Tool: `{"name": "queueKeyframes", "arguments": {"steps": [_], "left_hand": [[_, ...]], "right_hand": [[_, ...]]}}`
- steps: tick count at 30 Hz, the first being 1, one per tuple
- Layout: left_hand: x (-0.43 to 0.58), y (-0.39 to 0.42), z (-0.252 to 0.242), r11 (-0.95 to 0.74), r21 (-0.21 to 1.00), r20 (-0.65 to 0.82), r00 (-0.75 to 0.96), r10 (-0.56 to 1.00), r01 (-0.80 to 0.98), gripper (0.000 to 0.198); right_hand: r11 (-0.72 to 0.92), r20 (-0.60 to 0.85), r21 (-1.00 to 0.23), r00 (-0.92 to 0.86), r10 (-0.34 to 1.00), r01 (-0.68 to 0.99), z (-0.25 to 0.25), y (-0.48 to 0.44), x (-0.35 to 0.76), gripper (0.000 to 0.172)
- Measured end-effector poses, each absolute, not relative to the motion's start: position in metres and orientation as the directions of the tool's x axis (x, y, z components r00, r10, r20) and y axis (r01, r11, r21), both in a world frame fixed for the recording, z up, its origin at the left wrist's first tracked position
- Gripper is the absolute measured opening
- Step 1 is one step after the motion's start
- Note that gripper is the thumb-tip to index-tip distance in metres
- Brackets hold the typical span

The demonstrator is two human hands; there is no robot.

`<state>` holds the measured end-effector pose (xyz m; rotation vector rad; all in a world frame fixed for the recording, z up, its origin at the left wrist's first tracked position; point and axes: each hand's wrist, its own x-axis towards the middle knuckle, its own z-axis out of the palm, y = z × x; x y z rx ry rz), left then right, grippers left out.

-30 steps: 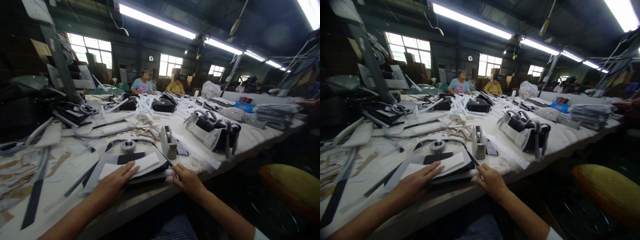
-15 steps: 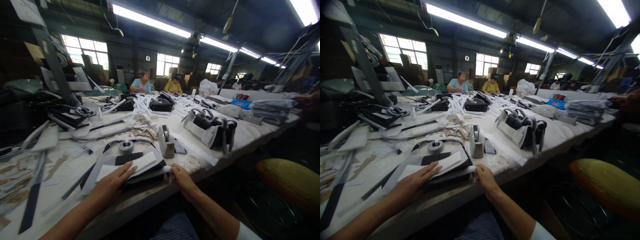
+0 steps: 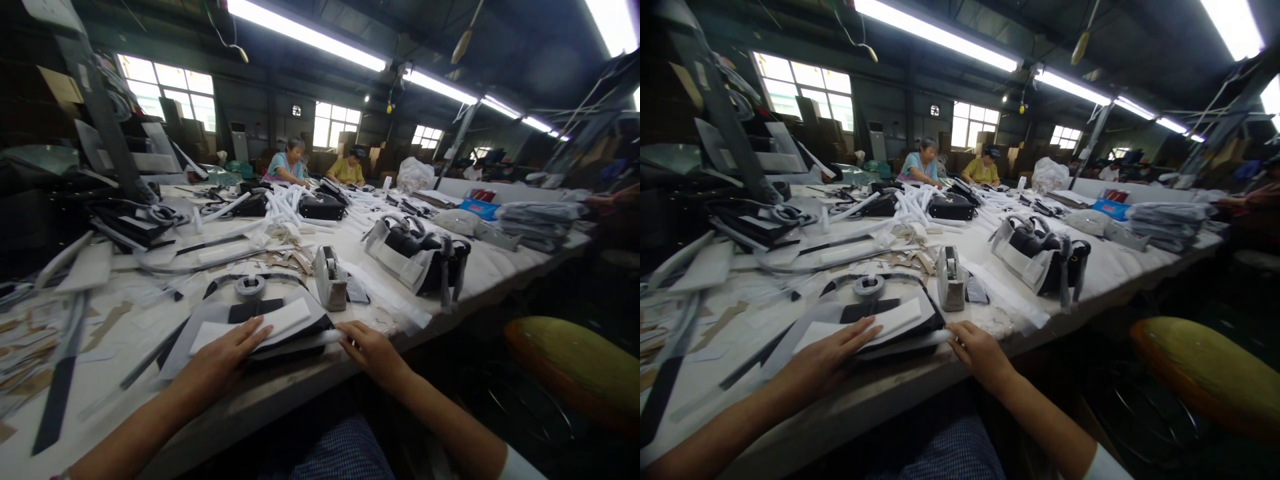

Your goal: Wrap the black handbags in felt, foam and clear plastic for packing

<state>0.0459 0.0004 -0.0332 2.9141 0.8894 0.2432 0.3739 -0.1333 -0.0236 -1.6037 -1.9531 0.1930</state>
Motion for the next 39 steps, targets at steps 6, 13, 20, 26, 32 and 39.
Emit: {"name": "queueKeyframes", "arguments": {"steps": [6, 13, 20, 26, 32, 39], "left_hand": [[0.046, 0.0, -0.032, -0.829, 0.122, 0.119, 0.821, 0.558, 0.546, 0.074], [0.045, 0.001, -0.036, -0.839, 0.113, 0.158, 0.824, 0.545, 0.533, 0.071], [0.047, 0.0, -0.034, -0.832, 0.099, 0.152, 0.818, 0.555, 0.546, 0.072], [0.048, -0.002, -0.03, -0.829, 0.111, 0.127, 0.819, 0.559, 0.548, 0.071], [0.049, -0.002, -0.029, -0.82, 0.145, 0.152, 0.807, 0.571, 0.553, 0.071], [0.047, 0.0, -0.034, -0.827, 0.159, 0.181, 0.808, 0.561, 0.539, 0.072]], "right_hand": [[0.341, 0.362, -0.142, -0.272, 0.892, 0.929, -0.029, -0.134, 0.372, 0.031], [0.151, 0.298, -0.405, -0.027, 0.954, 0.902, -0.022, -0.121, 0.36, 0.011], [-0.037, 0.049, -0.794, 0.125, 0.991, 0.607, -0.015, -0.111, 0.356, 0.032], [-0.172, -0.164, -0.962, 0.057, 0.985, 0.212, -0.014, -0.113, 0.35, 0.044], [-0.149, -0.135, -0.981, 0.113, 0.984, 0.124, -0.013, -0.12, 0.349, 0.04], [0.229, 0.269, -0.621, -0.071, 0.961, 0.75, -0.007, -0.135, 0.367, 0.027]]}}
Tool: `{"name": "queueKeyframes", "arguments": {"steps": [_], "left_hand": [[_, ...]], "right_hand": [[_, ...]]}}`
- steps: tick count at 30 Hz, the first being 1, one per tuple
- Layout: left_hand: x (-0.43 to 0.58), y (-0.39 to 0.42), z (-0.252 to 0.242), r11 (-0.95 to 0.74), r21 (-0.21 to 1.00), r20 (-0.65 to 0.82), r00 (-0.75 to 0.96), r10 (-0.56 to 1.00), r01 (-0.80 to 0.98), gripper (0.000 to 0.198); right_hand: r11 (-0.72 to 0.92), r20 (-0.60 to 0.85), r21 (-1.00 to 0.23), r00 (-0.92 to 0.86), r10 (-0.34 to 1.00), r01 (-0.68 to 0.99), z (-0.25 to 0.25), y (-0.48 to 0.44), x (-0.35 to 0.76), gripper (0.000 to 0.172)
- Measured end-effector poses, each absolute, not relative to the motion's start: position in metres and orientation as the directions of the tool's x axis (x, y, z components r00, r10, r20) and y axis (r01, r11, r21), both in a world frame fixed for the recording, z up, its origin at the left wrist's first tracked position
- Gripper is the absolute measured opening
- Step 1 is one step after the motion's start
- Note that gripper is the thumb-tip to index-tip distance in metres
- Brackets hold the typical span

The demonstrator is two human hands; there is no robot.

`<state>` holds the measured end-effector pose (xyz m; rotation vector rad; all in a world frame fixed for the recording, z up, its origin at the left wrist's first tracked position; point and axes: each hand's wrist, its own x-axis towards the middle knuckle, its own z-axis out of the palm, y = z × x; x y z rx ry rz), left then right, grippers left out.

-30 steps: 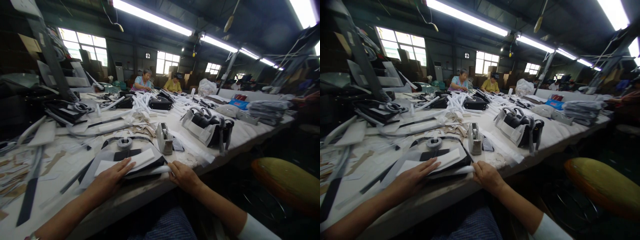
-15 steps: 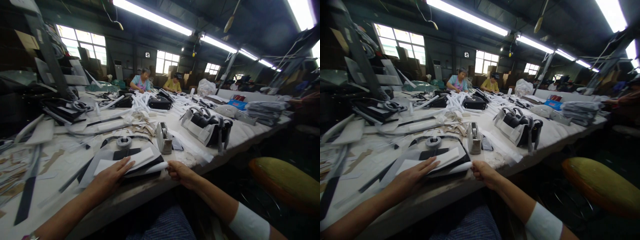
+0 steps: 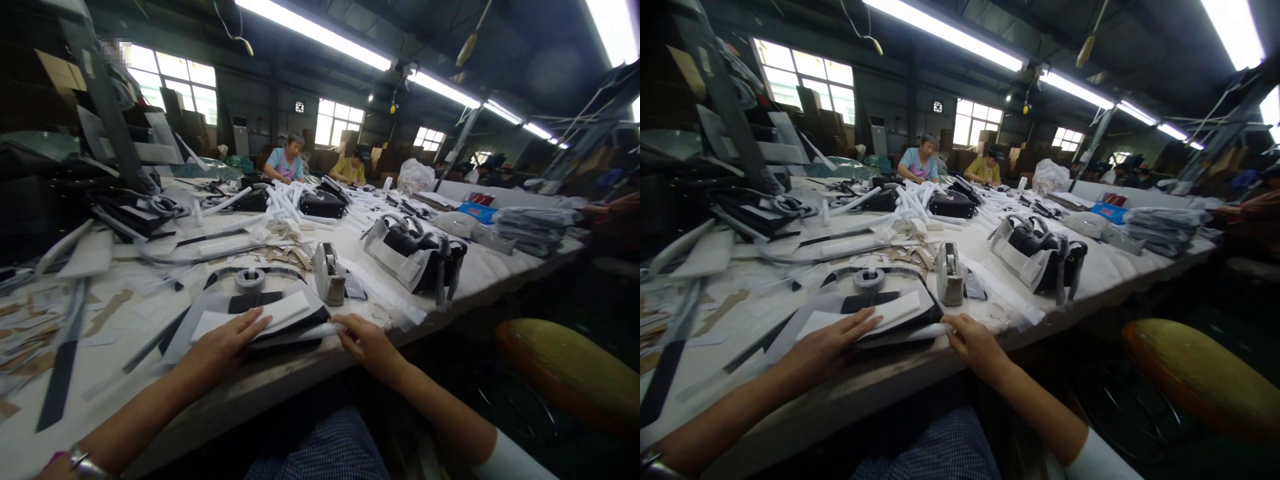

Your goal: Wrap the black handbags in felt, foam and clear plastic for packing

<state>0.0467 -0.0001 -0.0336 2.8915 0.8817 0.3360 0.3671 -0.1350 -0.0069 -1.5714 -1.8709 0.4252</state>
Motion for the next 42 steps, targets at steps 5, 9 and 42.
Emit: {"name": "queueKeyframes", "arguments": {"steps": [5, 9, 42], "left_hand": [[0.047, 0.0, -0.033, -0.835, 0.164, 0.2, 0.811, 0.55, 0.525, 0.067], [0.048, 0.0, -0.032, -0.833, 0.18, 0.214, 0.806, 0.552, 0.523, 0.068], [0.052, -0.016, -0.019, -0.833, 0.153, 0.227, 0.801, 0.554, 0.532, 0.056]], "right_hand": [[0.444, 0.357, -0.125, -0.377, 0.855, 0.887, -0.018, -0.134, 0.376, 0.038], [0.409, 0.353, -0.047, -0.368, 0.86, 0.911, -0.025, -0.131, 0.376, 0.031], [0.549, 0.388, -0.157, -0.459, 0.799, 0.821, 0.004, -0.18, 0.343, 0.044]]}}
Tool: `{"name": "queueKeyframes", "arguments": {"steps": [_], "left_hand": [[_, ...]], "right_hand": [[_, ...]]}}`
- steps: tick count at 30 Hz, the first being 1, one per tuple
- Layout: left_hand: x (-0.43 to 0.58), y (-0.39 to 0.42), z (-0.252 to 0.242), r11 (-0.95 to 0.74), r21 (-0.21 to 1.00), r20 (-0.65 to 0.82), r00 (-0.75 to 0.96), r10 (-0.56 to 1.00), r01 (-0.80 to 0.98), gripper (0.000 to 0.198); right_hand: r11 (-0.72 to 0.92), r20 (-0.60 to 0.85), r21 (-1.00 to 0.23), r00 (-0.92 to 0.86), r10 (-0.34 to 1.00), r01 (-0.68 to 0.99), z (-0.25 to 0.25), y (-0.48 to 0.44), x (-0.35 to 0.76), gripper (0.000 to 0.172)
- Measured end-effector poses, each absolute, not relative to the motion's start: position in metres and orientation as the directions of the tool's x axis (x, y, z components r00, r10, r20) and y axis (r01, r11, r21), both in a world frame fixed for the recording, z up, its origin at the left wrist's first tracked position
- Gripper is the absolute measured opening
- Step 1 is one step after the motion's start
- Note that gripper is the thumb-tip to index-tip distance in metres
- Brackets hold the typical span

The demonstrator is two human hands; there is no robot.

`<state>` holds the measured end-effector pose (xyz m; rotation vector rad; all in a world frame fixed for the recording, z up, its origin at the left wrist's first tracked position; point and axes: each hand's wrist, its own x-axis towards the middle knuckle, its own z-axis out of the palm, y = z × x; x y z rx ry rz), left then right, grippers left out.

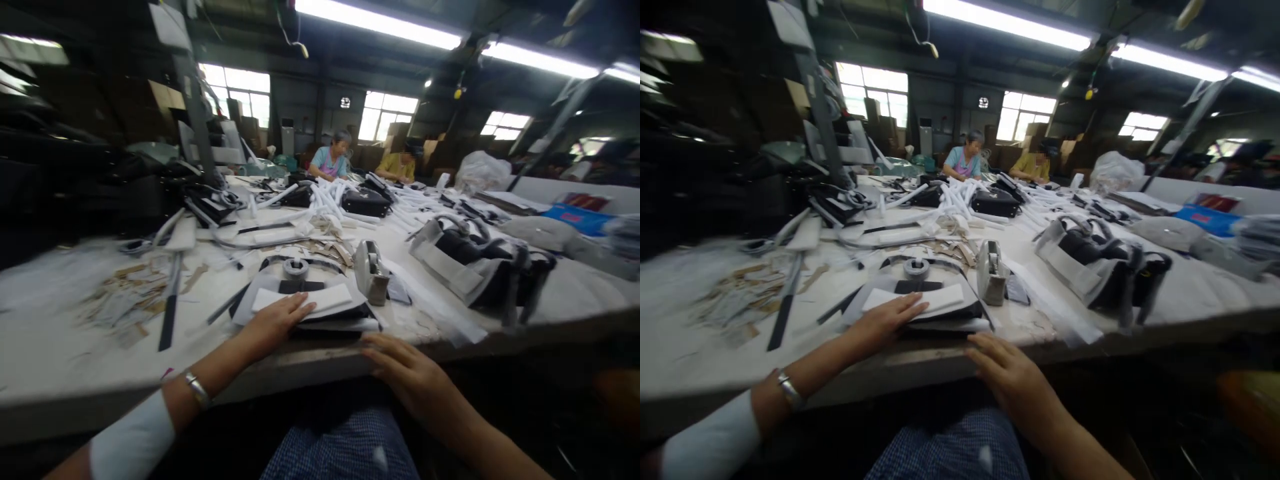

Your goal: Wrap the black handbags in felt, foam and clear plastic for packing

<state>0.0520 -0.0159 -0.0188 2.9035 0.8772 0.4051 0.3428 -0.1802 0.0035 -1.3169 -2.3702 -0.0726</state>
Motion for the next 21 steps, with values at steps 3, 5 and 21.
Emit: {"name": "queueKeyframes", "arguments": {"steps": [3, 5, 21], "left_hand": [[0.054, -0.025, -0.016, -0.82, 0.116, 0.242, 0.785, 0.57, 0.56, 0.056], [0.056, -0.028, -0.015, -0.805, 0.1, 0.259, 0.766, 0.589, 0.585, 0.053], [0.06, -0.023, -0.028, -0.817, 0.132, 0.295, 0.765, 0.573, 0.561, 0.057]], "right_hand": [[0.586, 0.525, 0.083, -0.535, 0.662, 0.806, -0.006, -0.134, 0.324, 0.053], [0.592, 0.54, 0.164, -0.574, 0.616, 0.789, -0.016, -0.107, 0.317, 0.059], [0.539, 0.538, 0.255, -0.581, 0.611, 0.803, -0.046, -0.091, 0.315, 0.051]]}}
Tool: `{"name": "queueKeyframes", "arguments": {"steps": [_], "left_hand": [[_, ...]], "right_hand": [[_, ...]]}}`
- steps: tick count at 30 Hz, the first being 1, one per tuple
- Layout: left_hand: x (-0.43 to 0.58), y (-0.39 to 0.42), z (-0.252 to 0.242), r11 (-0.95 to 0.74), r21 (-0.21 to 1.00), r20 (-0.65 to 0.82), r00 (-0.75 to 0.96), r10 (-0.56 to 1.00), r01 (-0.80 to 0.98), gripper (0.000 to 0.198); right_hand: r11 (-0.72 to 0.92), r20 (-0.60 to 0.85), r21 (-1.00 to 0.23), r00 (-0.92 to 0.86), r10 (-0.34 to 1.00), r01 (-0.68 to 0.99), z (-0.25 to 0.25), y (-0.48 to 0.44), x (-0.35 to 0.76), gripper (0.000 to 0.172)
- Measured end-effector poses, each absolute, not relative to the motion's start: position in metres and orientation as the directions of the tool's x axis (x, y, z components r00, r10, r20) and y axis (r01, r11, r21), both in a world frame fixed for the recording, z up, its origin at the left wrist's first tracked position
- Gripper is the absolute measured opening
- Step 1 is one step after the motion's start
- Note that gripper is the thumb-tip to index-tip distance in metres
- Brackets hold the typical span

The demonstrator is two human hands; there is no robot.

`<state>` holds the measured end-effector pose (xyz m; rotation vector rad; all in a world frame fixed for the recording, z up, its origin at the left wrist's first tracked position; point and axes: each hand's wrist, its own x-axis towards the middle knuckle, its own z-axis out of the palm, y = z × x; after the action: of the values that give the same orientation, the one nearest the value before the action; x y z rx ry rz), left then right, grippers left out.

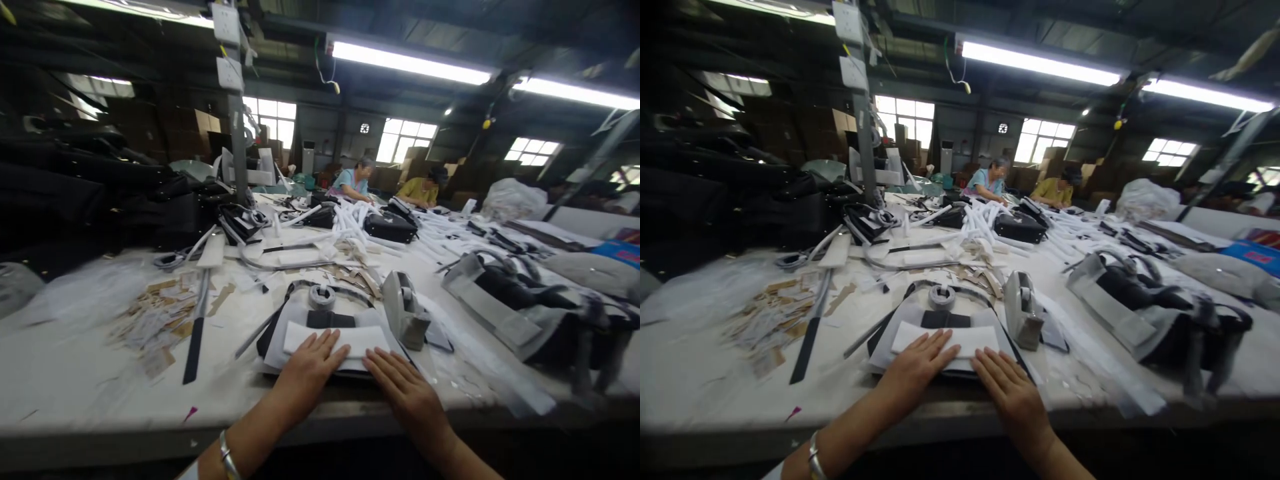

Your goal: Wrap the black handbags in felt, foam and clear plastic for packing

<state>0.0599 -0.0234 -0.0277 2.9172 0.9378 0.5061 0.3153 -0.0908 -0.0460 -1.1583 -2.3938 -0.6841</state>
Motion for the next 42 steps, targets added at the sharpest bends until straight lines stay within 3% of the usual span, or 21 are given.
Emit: {"name": "queueKeyframes", "arguments": {"steps": [11, 20, 27, 35, 38, 42], "left_hand": [[0.058, -0.012, -0.052, -0.823, -0.03, 0.346, 0.779, 0.524, 0.567, 0.081], [0.055, -0.005, -0.057, -0.808, -0.012, 0.352, 0.758, 0.548, 0.59, 0.082], [0.061, -0.006, -0.037, -0.771, 0.09, 0.254, 0.734, 0.63, 0.631, 0.068], [0.053, -0.01, -0.011, -0.739, 0.128, 0.264, 0.695, 0.669, 0.662, 0.073], [0.05, -0.011, -0.009, -0.711, 0.122, 0.32, 0.651, 0.688, 0.692, 0.086], [0.051, -0.014, -0.016, -0.657, 0.099, 0.416, 0.569, 0.709, 0.747, 0.083]], "right_hand": [[0.531, 0.479, 0.35, -0.634, 0.606, 0.772, -0.038, -0.091, 0.315, 0.045], [0.37, 0.54, 0.348, -0.506, 0.673, 0.862, -0.052, -0.084, 0.282, 0.046], [0.501, 0.561, 0.422, -0.652, 0.51, 0.756, -0.049, -0.058, 0.304, 0.043], [0.637, 0.24, 0.472, -0.785, 0.571, 0.609, 0.012, -0.035, 0.301, 0.042], [0.678, 0.131, 0.461, -0.8, 0.586, 0.572, 0.039, -0.024, 0.295, 0.044], [0.73, 0.039, 0.433, -0.82, 0.571, 0.529, 0.064, -0.009, 0.287, 0.051]]}}
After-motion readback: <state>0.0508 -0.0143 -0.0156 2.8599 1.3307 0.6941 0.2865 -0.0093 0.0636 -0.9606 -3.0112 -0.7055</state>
